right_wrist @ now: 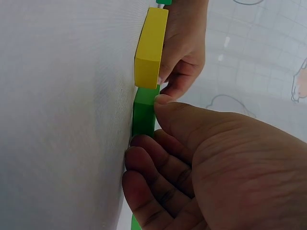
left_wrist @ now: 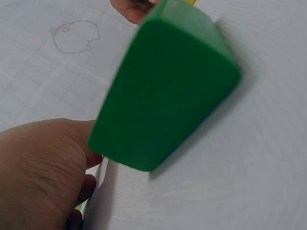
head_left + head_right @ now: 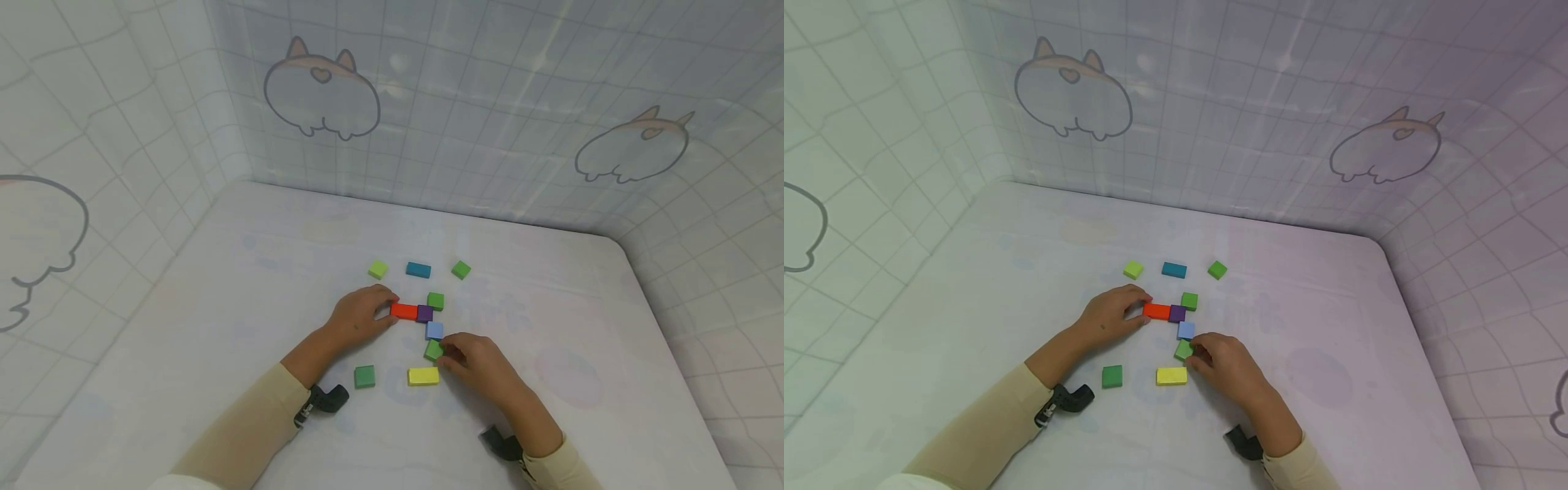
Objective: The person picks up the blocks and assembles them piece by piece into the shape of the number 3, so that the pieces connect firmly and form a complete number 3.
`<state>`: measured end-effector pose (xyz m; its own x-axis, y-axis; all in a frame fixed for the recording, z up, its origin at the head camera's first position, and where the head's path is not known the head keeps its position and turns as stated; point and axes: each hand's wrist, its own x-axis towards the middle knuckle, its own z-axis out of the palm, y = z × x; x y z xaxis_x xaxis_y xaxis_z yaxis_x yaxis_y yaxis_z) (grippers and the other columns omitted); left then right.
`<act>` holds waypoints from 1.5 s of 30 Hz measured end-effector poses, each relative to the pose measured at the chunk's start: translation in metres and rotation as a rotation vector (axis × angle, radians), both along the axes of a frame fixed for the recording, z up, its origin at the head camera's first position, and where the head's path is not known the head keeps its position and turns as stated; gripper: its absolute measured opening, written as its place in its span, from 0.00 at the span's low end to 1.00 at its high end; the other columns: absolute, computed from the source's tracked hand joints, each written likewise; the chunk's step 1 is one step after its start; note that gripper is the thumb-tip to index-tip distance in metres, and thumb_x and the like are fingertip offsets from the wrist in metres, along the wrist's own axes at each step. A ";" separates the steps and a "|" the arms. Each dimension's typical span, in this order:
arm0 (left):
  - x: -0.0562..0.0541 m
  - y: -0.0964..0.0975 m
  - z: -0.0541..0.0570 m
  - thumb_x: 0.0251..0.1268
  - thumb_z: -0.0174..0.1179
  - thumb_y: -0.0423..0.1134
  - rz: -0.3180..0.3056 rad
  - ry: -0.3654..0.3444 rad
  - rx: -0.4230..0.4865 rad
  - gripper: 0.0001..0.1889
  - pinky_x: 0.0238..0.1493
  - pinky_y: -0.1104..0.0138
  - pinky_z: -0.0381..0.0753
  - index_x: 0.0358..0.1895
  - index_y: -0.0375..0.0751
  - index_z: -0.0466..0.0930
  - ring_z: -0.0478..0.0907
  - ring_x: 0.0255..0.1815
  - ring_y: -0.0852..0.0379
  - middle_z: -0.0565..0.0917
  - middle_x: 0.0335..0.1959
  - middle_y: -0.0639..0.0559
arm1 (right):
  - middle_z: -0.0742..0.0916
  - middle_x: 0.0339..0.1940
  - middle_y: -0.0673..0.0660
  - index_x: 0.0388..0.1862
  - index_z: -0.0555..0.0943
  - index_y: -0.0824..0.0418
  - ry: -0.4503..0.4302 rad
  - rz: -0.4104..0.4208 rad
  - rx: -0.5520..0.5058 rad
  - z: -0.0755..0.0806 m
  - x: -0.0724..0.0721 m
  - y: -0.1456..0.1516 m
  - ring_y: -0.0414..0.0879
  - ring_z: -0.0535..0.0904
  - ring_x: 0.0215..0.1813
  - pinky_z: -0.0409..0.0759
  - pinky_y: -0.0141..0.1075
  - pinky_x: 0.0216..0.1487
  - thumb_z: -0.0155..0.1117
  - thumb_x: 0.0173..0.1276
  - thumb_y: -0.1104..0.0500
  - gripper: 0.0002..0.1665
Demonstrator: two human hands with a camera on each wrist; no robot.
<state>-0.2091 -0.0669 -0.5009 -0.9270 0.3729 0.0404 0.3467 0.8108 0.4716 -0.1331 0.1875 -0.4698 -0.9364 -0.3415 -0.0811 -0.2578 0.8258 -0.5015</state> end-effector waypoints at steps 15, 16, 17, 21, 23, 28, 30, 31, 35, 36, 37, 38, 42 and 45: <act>0.002 0.000 0.001 0.63 0.67 0.50 -0.004 0.001 0.006 0.21 0.60 0.61 0.79 0.60 0.57 0.80 0.77 0.59 0.62 0.82 0.56 0.63 | 0.87 0.41 0.43 0.52 0.85 0.54 -0.039 -0.034 0.003 0.003 0.001 -0.001 0.33 0.79 0.39 0.83 0.32 0.46 0.76 0.61 0.53 0.21; 0.002 0.000 0.001 0.63 0.67 0.50 -0.004 0.000 0.006 0.21 0.60 0.61 0.79 0.60 0.57 0.80 0.77 0.59 0.62 0.82 0.56 0.63 | 0.87 0.41 0.43 0.52 0.85 0.54 -0.039 -0.034 0.003 0.003 0.001 -0.001 0.34 0.78 0.38 0.83 0.32 0.45 0.76 0.61 0.53 0.21; 0.001 0.000 0.001 0.63 0.67 0.50 -0.004 -0.001 0.006 0.21 0.60 0.61 0.79 0.60 0.57 0.80 0.77 0.59 0.61 0.82 0.56 0.63 | 0.87 0.41 0.43 0.52 0.85 0.54 -0.039 -0.036 0.004 0.003 0.001 -0.001 0.34 0.78 0.39 0.83 0.32 0.45 0.76 0.61 0.52 0.21; 0.001 -0.001 0.001 0.63 0.67 0.50 -0.006 0.002 0.007 0.21 0.60 0.61 0.79 0.60 0.57 0.80 0.77 0.59 0.62 0.82 0.56 0.63 | 0.87 0.41 0.42 0.52 0.85 0.54 -0.040 -0.041 0.008 0.003 0.001 -0.002 0.34 0.78 0.39 0.83 0.32 0.45 0.76 0.60 0.52 0.21; 0.000 -0.001 0.001 0.63 0.67 0.50 -0.008 0.005 0.006 0.21 0.60 0.62 0.79 0.60 0.57 0.80 0.77 0.58 0.62 0.82 0.55 0.63 | 0.87 0.40 0.42 0.52 0.85 0.54 -0.042 -0.044 0.008 0.003 0.000 -0.002 0.34 0.78 0.39 0.83 0.32 0.45 0.76 0.60 0.52 0.21; 0.001 -0.001 0.002 0.63 0.67 0.50 -0.011 0.009 0.005 0.21 0.60 0.62 0.79 0.60 0.57 0.80 0.77 0.58 0.62 0.82 0.55 0.63 | 0.87 0.40 0.42 0.51 0.85 0.54 -0.038 -0.042 0.004 0.001 -0.001 -0.003 0.34 0.78 0.39 0.83 0.32 0.45 0.76 0.60 0.52 0.20; 0.001 -0.001 0.002 0.63 0.67 0.50 -0.011 0.009 0.006 0.21 0.60 0.62 0.79 0.60 0.58 0.80 0.77 0.58 0.62 0.82 0.55 0.63 | 0.87 0.39 0.42 0.51 0.85 0.54 -0.034 -0.039 0.003 0.001 -0.001 -0.003 0.34 0.78 0.38 0.83 0.32 0.45 0.76 0.60 0.51 0.20; 0.001 -0.001 0.002 0.63 0.67 0.50 -0.010 0.009 0.007 0.21 0.60 0.62 0.79 0.60 0.58 0.80 0.77 0.58 0.62 0.82 0.55 0.64 | 0.87 0.39 0.42 0.51 0.85 0.54 -0.031 -0.036 0.004 0.000 -0.001 -0.003 0.33 0.78 0.38 0.83 0.32 0.45 0.76 0.60 0.51 0.20; 0.001 -0.001 0.001 0.63 0.67 0.51 -0.011 0.010 0.009 0.21 0.59 0.62 0.79 0.60 0.58 0.80 0.77 0.58 0.62 0.82 0.55 0.63 | 0.86 0.38 0.42 0.51 0.85 0.54 -0.024 -0.034 0.008 -0.001 -0.001 -0.003 0.33 0.78 0.38 0.82 0.31 0.44 0.76 0.60 0.51 0.20; 0.001 -0.001 0.001 0.63 0.67 0.51 -0.010 0.011 0.009 0.21 0.59 0.62 0.79 0.60 0.58 0.80 0.77 0.58 0.62 0.82 0.55 0.63 | 0.86 0.38 0.42 0.51 0.85 0.54 -0.021 -0.034 0.008 -0.001 -0.001 -0.003 0.33 0.78 0.38 0.82 0.31 0.44 0.76 0.60 0.51 0.20; 0.001 -0.001 0.001 0.63 0.67 0.50 -0.009 0.012 0.010 0.21 0.59 0.62 0.79 0.60 0.57 0.80 0.77 0.58 0.62 0.82 0.55 0.63 | 0.86 0.38 0.42 0.51 0.85 0.54 -0.021 -0.035 0.008 -0.001 -0.001 -0.003 0.33 0.78 0.38 0.83 0.31 0.44 0.76 0.60 0.51 0.21; 0.001 -0.001 0.000 0.63 0.67 0.50 -0.009 0.011 0.011 0.21 0.59 0.61 0.79 0.60 0.57 0.80 0.77 0.58 0.62 0.82 0.55 0.63 | 0.87 0.39 0.42 0.51 0.85 0.54 -0.021 -0.036 0.007 -0.001 -0.001 -0.003 0.33 0.78 0.38 0.83 0.31 0.44 0.76 0.60 0.51 0.21; 0.000 -0.001 -0.001 0.63 0.67 0.50 -0.004 0.007 0.012 0.21 0.59 0.61 0.80 0.60 0.58 0.80 0.77 0.59 0.62 0.82 0.55 0.63 | 0.87 0.39 0.42 0.51 0.85 0.54 -0.021 -0.038 0.010 -0.001 -0.001 -0.003 0.33 0.78 0.38 0.83 0.31 0.45 0.76 0.59 0.51 0.21; 0.000 -0.001 -0.001 0.63 0.67 0.51 -0.002 -0.001 0.010 0.21 0.60 0.61 0.79 0.60 0.58 0.80 0.76 0.59 0.62 0.82 0.56 0.64 | 0.87 0.39 0.42 0.51 0.85 0.54 -0.023 -0.040 0.012 -0.002 -0.002 -0.003 0.33 0.78 0.38 0.83 0.32 0.45 0.76 0.59 0.51 0.21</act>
